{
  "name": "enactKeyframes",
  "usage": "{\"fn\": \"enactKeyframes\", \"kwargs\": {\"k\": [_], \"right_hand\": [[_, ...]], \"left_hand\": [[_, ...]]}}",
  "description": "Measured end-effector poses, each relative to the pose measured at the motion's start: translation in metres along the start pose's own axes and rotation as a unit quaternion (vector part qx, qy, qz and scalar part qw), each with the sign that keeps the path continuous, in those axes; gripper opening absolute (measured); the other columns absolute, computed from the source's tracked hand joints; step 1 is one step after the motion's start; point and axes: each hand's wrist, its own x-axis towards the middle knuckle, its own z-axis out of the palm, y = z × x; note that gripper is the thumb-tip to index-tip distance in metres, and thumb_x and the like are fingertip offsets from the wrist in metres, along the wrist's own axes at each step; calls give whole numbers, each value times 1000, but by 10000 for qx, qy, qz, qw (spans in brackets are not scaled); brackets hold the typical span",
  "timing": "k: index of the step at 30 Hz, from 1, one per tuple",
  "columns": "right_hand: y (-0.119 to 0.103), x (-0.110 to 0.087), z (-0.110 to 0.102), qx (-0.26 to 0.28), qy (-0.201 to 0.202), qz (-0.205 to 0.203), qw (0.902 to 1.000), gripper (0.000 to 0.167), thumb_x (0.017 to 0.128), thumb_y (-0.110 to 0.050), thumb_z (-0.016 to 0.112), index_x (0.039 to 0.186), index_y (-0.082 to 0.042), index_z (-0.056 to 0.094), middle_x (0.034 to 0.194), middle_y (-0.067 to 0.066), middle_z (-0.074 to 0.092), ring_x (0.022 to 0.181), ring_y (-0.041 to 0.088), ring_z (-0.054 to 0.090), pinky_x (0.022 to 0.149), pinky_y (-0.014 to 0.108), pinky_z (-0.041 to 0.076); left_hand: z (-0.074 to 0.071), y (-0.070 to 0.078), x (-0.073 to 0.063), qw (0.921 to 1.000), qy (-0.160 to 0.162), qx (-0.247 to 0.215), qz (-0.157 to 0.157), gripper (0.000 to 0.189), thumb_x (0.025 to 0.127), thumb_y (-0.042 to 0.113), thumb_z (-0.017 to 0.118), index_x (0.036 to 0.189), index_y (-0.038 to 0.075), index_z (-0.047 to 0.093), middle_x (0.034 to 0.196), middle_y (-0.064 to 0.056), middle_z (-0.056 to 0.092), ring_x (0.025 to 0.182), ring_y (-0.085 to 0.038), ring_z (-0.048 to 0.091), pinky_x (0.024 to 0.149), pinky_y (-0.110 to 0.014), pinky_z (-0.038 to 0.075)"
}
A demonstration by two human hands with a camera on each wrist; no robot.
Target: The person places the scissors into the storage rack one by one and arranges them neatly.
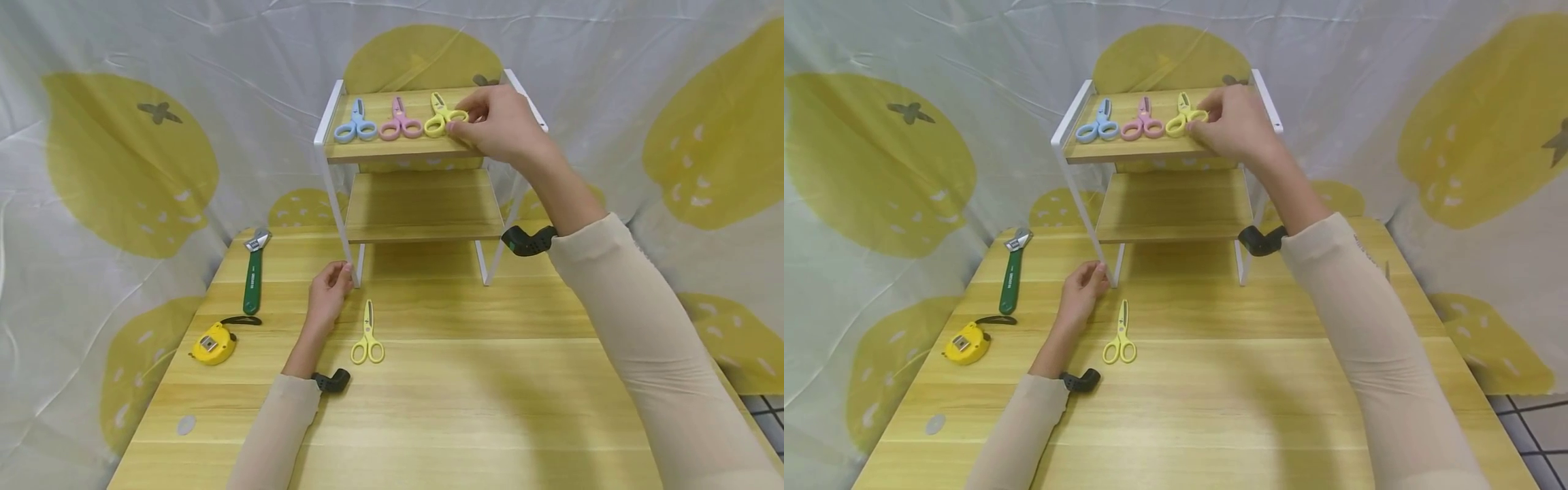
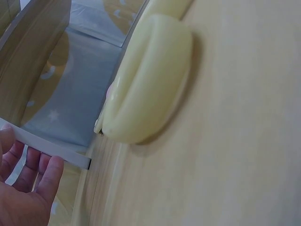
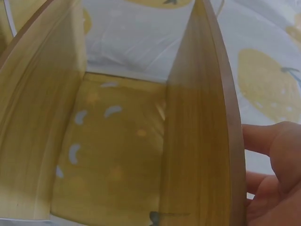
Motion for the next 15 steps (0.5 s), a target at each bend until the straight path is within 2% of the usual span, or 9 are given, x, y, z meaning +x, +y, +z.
{"fn": "enactKeyframes", "kwargs": {"k": [4,8,12,15], "right_hand": [[-1,0,1,7,-165,-52,9998,53,98,-41,68,143,-13,62,127,2,62,110,15,56,80,27,53],[-2,-2,-1,-17,-192,3,9998,59,98,-43,68,147,-11,58,143,8,58,124,20,57,94,33,55],[-1,-6,-3,43,-115,16,9999,65,96,-45,70,149,-11,55,147,10,55,129,23,56,106,39,53],[0,-12,-3,152,-4,-28,9999,66,94,-47,71,149,-13,55,147,9,56,127,22,56,105,39,53]], "left_hand": [[-1,-3,3,10000,-3,-47,-6,42,109,25,55,134,-9,57,136,-35,58,129,-49,58,111,-50,54],[-1,-17,11,10000,-17,-50,-20,45,109,28,54,136,-9,56,137,-34,58,130,-48,58,111,-49,54],[-2,-31,18,10000,-18,-65,31,50,108,35,54,138,-6,56,138,-31,58,131,-45,59,111,-46,54],[-3,-35,20,9999,7,-37,107,53,107,40,56,137,-3,58,137,-28,60,130,-42,60,110,-43,56]]}}
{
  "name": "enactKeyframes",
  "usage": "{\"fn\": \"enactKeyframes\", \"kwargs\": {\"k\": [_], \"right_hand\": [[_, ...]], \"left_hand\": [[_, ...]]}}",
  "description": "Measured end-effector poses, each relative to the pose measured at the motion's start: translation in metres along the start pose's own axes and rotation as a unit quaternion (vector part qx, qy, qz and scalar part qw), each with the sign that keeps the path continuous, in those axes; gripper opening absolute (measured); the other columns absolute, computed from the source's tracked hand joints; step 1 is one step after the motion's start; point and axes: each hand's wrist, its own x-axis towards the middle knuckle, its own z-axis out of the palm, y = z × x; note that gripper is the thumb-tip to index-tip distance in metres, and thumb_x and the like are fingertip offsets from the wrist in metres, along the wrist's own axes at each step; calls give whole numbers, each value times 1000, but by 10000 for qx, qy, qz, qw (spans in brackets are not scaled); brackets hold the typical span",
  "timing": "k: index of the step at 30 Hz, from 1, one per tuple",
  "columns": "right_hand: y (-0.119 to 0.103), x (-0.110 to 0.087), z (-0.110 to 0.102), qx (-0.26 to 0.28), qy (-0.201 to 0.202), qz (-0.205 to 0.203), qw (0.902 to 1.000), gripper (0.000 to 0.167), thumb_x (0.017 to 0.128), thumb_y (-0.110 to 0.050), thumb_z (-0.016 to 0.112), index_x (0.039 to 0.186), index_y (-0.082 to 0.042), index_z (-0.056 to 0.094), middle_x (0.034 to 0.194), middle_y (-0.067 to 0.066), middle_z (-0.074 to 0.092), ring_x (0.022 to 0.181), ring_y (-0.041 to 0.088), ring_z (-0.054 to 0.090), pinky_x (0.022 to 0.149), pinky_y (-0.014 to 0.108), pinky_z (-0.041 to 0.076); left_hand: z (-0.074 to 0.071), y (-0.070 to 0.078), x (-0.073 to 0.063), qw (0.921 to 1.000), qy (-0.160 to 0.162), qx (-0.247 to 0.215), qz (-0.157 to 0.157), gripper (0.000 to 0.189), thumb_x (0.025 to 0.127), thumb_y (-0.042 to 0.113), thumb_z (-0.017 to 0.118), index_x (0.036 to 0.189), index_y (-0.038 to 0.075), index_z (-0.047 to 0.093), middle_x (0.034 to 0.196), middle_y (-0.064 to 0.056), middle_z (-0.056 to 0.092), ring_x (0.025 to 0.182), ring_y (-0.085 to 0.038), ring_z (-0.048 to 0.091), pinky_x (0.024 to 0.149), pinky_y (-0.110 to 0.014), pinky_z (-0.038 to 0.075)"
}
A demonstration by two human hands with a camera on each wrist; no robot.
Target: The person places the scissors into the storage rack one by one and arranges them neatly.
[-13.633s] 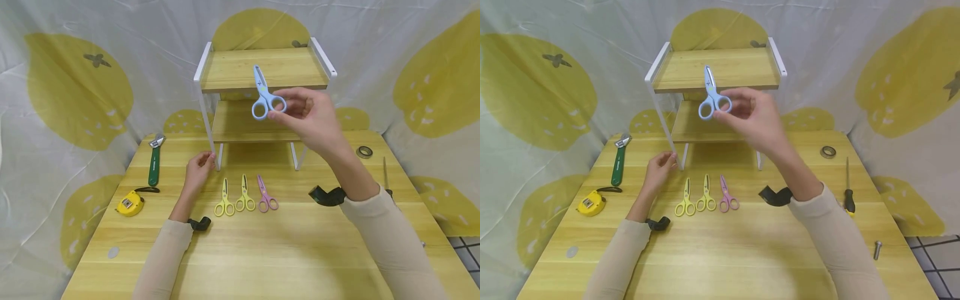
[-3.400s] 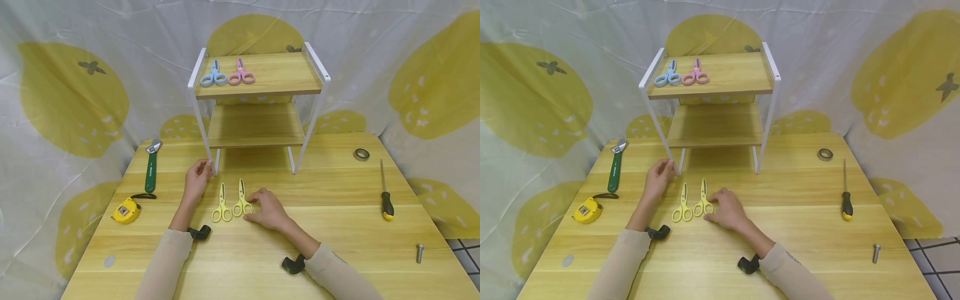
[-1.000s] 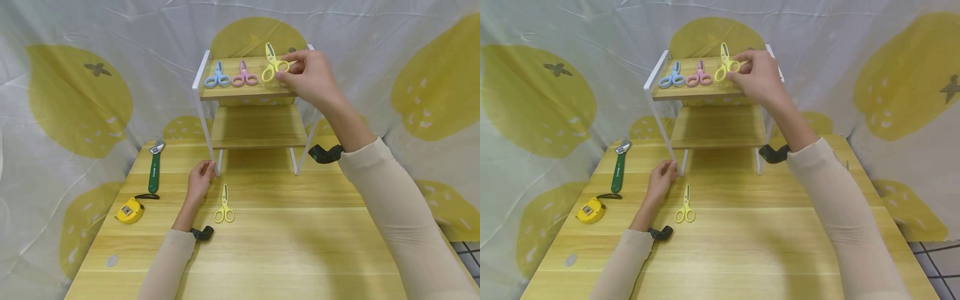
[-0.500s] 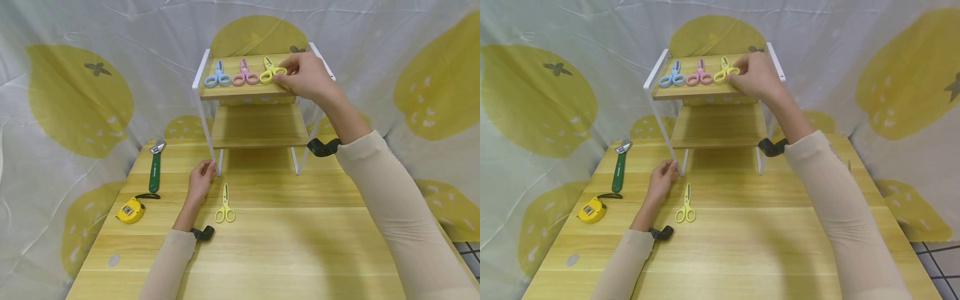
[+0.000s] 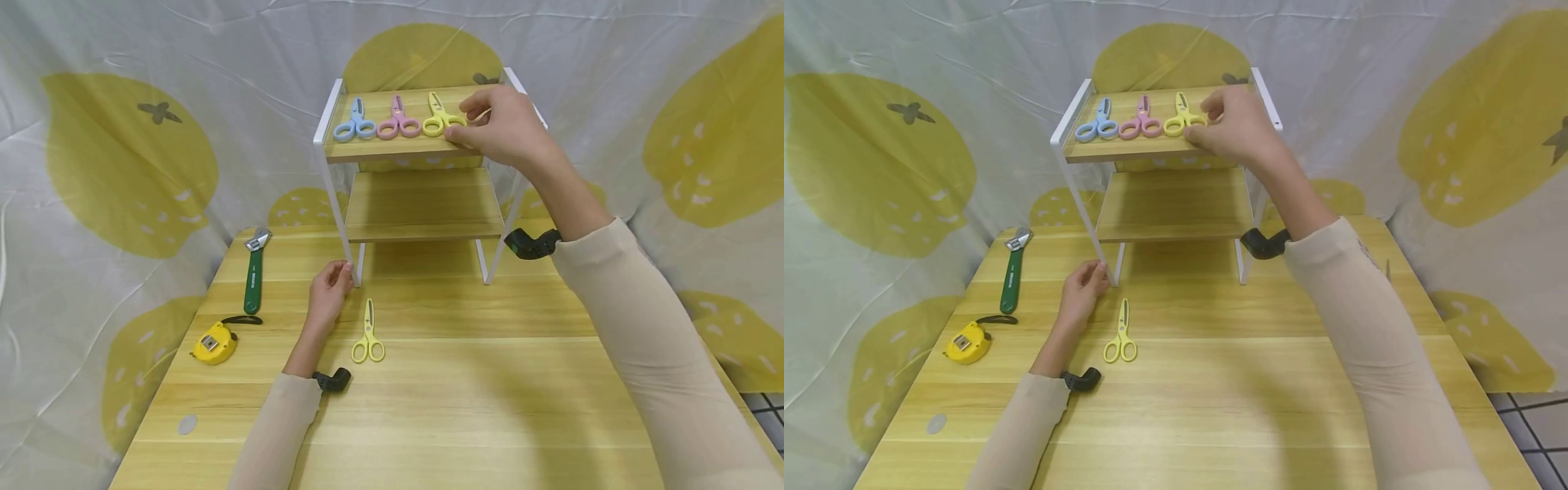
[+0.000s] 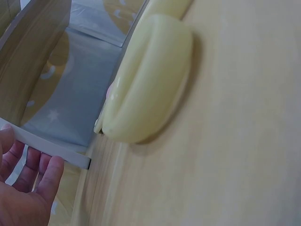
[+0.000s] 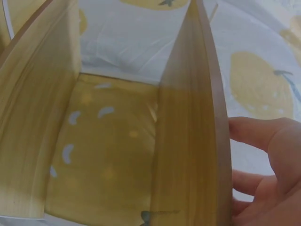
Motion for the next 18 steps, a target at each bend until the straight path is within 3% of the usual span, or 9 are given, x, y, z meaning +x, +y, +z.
{"fn": "enactKeyframes", "kwargs": {"k": [6,11,18], "right_hand": [[6,-27,7,622,514,-215,9965,61,92,-45,76,143,-17,59,140,4,60,115,15,55,90,28,52],[16,-62,22,1110,910,-804,9864,51,91,-35,80,136,-15,65,126,3,66,104,14,56,83,23,50],[40,-103,61,1164,397,-1111,9862,47,92,-26,81,135,-13,64,129,2,68,109,17,60,92,36,53]], "left_hand": [[1,-1,-1,9999,79,114,96,54,105,47,57,133,1,61,134,-25,63,126,-38,63,106,-38,59],[0,-1,-2,9998,88,169,106,55,104,49,58,132,2,61,133,-23,63,124,-37,65,103,-35,60],[0,-2,-1,9998,76,181,59,57,103,51,57,133,3,61,133,-20,64,124,-35,65,103,-32,60]]}}
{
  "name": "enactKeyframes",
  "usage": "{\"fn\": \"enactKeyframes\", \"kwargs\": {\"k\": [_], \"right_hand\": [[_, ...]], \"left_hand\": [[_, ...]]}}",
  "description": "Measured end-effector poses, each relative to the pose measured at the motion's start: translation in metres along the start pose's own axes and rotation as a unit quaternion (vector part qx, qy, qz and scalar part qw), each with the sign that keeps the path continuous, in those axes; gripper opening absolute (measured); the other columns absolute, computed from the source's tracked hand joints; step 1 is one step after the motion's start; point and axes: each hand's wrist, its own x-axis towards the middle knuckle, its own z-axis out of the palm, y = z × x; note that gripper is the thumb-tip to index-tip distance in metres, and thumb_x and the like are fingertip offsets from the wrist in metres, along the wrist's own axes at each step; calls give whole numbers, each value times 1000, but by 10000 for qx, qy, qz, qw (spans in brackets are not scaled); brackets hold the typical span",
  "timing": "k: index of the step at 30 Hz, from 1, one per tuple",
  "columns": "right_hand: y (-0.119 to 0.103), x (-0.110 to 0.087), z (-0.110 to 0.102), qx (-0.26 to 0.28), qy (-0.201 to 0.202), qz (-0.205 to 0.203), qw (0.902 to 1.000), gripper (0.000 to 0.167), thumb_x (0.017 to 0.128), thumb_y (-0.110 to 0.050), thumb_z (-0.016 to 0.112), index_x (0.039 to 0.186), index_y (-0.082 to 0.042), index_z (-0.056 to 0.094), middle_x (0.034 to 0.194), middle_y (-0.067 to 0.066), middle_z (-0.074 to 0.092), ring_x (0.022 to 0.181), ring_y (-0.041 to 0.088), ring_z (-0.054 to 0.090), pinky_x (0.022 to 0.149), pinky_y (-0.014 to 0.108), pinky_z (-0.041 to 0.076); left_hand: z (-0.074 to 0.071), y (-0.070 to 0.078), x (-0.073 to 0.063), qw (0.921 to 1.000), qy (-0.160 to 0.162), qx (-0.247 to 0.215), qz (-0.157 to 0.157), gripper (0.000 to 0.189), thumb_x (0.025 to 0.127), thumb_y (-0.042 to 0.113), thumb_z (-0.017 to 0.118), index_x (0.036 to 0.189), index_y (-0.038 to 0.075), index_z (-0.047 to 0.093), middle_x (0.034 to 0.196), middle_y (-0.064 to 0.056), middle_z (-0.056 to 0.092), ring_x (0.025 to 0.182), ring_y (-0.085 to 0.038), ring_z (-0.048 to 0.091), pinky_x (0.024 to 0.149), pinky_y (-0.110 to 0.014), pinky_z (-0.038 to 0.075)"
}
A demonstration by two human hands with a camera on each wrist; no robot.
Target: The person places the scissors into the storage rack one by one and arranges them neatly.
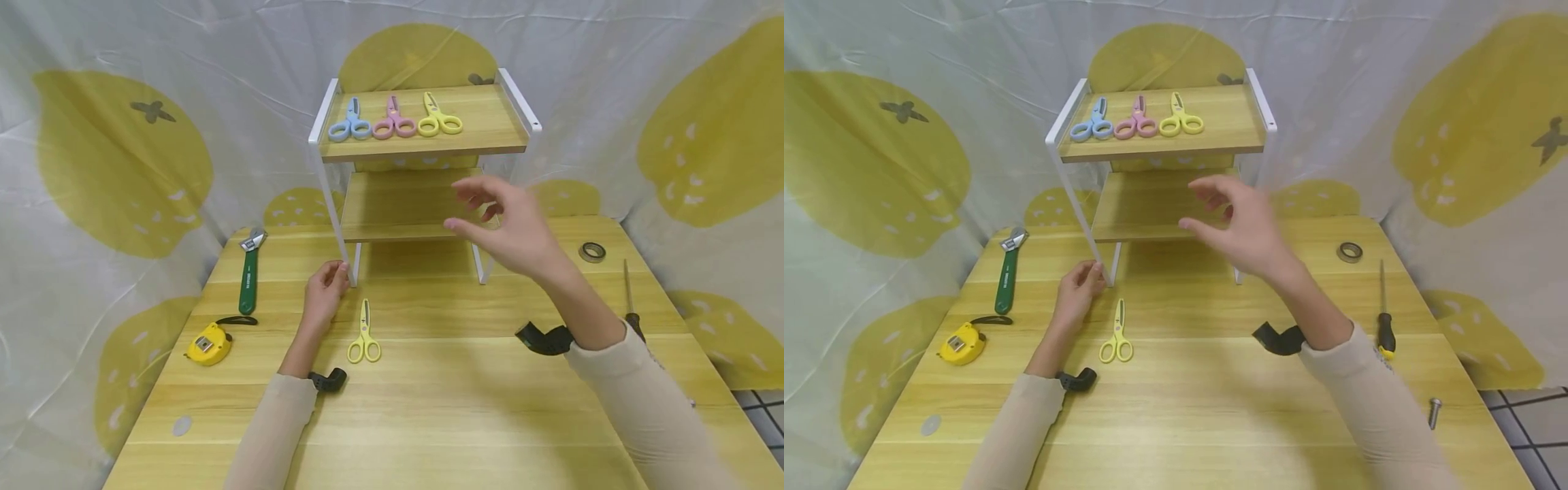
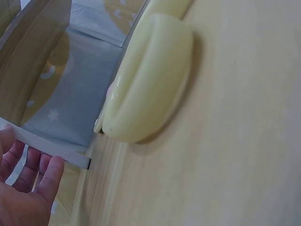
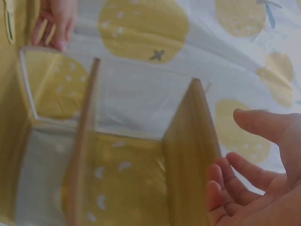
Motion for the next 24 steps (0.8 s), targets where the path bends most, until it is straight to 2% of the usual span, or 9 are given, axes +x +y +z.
{"fn": "enactKeyframes", "kwargs": {"k": [3,8,12,19,24], "right_hand": [[10,-16,18,150,-340,-68,9993,49,91,-24,82,136,-13,63,130,3,68,113,21,62,95,42,55],[30,-39,55,599,-886,-130,9942,52,90,-24,83,137,-12,62,133,3,66,116,21,63,100,45,57],[47,-54,89,1008,-1237,121,9871,53,91,-24,82,137,-13,61,136,3,64,119,26,64,102,46,57],[72,-70,147,1399,-1709,582,9736,56,88,-28,84,136,-11,61,135,10,65,118,33,62,101,52,57],[84,-77,179,1479,-1951,848,9659,61,86,-28,86,138,-7,61,135,16,64,116,34,62,99,50,57]], "left_hand": [[-1,0,0,10000,-26,-11,-15,57,104,51,57,134,2,60,133,-21,63,125,-35,64,103,-33,60],[-1,0,1,9999,-88,-82,-69,56,105,46,56,136,0,58,135,-24,61,127,-38,62,107,-37,58],[-3,2,2,9998,-119,-127,-136,51,107,38,55,137,-2,58,137,-26,59,129,-41,60,109,-41,56],[-3,32,-14,9997,-133,-84,-165,45,108,28,55,135,-8,57,137,-32,57,129,-46,58,110,-47,54],[-3,33,-14,9997,-143,-130,-135,44,108,28,55,135,-8,57,137,-32,57,129,-47,58,110,-46,55]]}}
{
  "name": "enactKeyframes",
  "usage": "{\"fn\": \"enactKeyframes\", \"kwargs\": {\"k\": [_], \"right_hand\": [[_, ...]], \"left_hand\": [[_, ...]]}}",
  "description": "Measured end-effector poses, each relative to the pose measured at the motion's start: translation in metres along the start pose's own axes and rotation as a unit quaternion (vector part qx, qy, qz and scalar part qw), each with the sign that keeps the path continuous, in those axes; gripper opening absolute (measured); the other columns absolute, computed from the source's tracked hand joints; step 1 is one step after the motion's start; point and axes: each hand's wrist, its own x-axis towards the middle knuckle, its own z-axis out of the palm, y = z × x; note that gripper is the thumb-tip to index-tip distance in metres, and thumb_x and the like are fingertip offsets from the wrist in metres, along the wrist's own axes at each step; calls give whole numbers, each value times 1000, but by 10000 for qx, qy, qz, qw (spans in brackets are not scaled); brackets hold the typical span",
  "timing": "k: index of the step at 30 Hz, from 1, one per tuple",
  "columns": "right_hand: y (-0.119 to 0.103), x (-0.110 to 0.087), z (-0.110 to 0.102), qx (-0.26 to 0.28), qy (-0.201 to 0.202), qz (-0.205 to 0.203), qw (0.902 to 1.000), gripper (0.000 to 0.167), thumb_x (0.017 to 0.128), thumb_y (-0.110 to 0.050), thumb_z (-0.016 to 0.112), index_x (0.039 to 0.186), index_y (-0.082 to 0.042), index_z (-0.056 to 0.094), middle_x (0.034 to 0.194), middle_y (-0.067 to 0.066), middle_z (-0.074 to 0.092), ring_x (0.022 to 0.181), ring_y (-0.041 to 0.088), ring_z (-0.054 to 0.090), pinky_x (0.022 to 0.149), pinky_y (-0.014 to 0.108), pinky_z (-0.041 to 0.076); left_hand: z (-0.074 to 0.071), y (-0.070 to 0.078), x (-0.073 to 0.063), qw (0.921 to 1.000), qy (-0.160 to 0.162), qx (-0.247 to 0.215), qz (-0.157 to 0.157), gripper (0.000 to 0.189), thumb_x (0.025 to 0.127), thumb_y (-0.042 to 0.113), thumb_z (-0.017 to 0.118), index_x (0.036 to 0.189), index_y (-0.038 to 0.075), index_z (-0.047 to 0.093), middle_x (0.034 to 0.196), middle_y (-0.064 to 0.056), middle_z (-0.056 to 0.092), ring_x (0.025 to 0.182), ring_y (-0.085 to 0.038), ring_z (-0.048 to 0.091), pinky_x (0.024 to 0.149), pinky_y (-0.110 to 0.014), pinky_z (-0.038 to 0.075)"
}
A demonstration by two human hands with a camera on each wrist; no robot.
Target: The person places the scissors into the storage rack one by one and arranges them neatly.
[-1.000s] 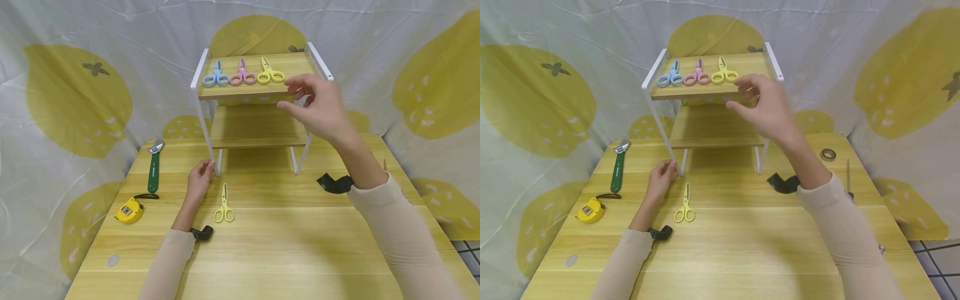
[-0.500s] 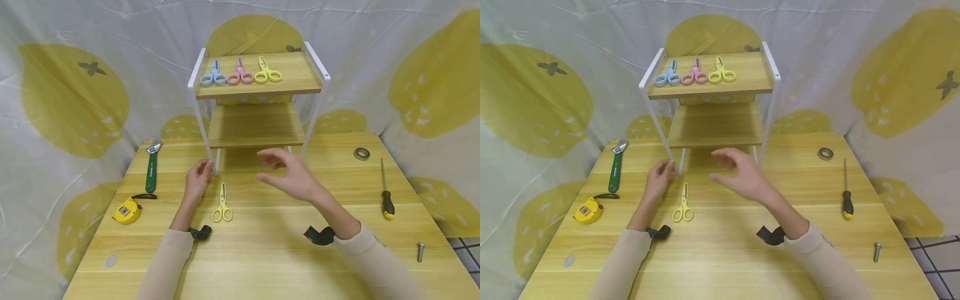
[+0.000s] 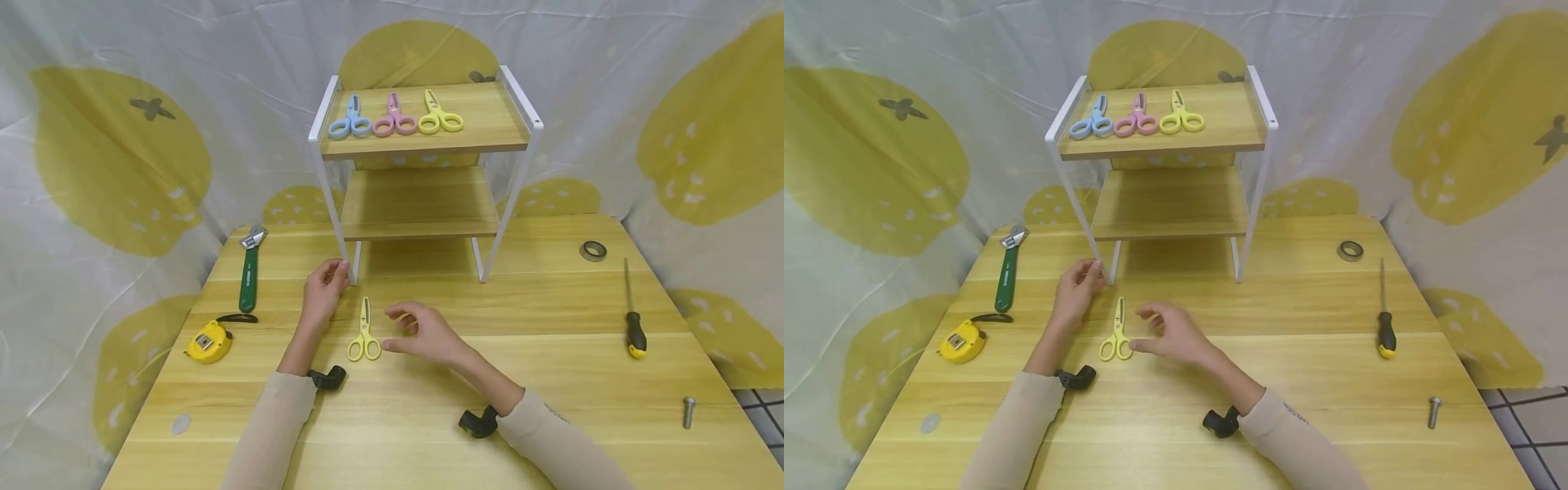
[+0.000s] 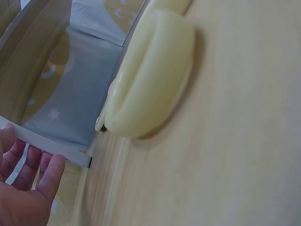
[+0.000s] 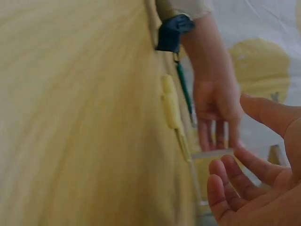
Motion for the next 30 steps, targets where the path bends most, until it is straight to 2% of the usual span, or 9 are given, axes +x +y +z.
{"fn": "enactKeyframes", "kwargs": {"k": [4,10,16,21,26,30], "right_hand": [[9,5,13,-139,-73,154,9998,63,85,-30,87,137,-6,62,132,11,66,113,28,63,95,42,58],[19,11,28,-307,-49,257,9992,63,80,-29,91,132,-5,65,125,8,68,105,22,61,92,37,57],[22,13,39,-582,74,249,9980,64,76,-33,94,129,-8,67,119,4,68,101,18,57,90,31,52],[20,14,44,-944,114,261,9951,66,75,-36,94,130,-10,68,117,2,66,103,18,56,90,32,52],[19,16,48,-1446,221,200,9890,67,74,-39,94,129,-12,69,116,1,67,107,19,59,97,36,52],[18,18,51,-1778,335,171,9833,61,74,-37,94,126,-13,71,112,0,67,106,19,60,96,37,53]], "left_hand": [[1,2,-1,10000,2,-35,7,42,108,26,56,133,-8,58,135,-33,58,128,-47,59,110,-47,55],[1,0,1,10000,8,7,-19,42,108,26,56,132,-8,58,136,-33,58,129,-46,60,109,-48,55],[0,-21,13,10000,13,-24,-17,47,108,31,56,136,-7,57,137,-31,57,129,-45,60,110,-49,55],[0,-32,16,9999,80,110,41,54,106,43,57,136,-1,59,137,-24,61,127,-39,63,108,-44,57],[-1,-32,15,9996,109,229,77,58,102,52,58,133,3,61,133,-19,63,123,-34,66,104,-39,60],[-4,-30,15,9999,1,137,56,59,101,52,60,133,2,61,132,-18,62,123,-34,66,102,-35,61]]}}
